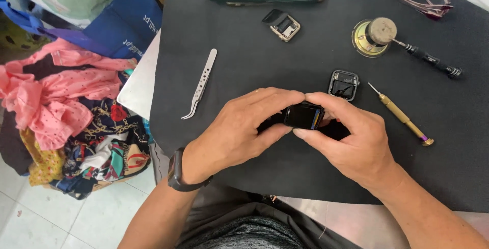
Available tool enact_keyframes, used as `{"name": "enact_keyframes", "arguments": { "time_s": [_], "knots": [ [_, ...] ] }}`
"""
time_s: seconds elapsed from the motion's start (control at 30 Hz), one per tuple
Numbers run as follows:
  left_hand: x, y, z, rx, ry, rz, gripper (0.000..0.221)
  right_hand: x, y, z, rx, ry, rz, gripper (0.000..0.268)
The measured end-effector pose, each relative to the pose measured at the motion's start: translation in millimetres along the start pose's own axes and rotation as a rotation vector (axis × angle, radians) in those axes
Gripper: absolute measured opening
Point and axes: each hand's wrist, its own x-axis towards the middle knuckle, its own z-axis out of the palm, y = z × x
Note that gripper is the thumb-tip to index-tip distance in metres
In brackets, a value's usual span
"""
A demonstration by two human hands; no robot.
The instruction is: Repairing a smartwatch by disassembling its components using a precision screwdriver and tweezers on a dedicated work mat.
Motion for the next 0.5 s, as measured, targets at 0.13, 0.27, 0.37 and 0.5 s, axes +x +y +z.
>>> {"name": "enact_keyframes", "arguments": {
  "time_s": [0.13, 0.27, 0.37, 0.5],
  "knots": [
    [-0.8, 0.7, -0.6, -0.036, -0.001, -0.021, 0.05, -2.1, 2.0, 1.8, -0.001, 0.018, -0.009, 0.054],
    [-3.0, -0.5, 0.7, -0.042, 0.007, -0.002, 0.051, -2.1, -0.5, 1.7, -0.037, 0.028, -0.047, 0.052],
    [-2.6, 0.8, 0.6, -0.058, 0.011, -0.008, 0.053, -1.8, -1.3, 1.0, -0.025, 0.024, -0.038, 0.052],
    [-2.7, 2.1, -0.1, -0.086, -0.003, -0.059, 0.052, -2.6, -1.6, 1.0, -0.058, 0.052, -0.092, 0.053]
  ]
}}
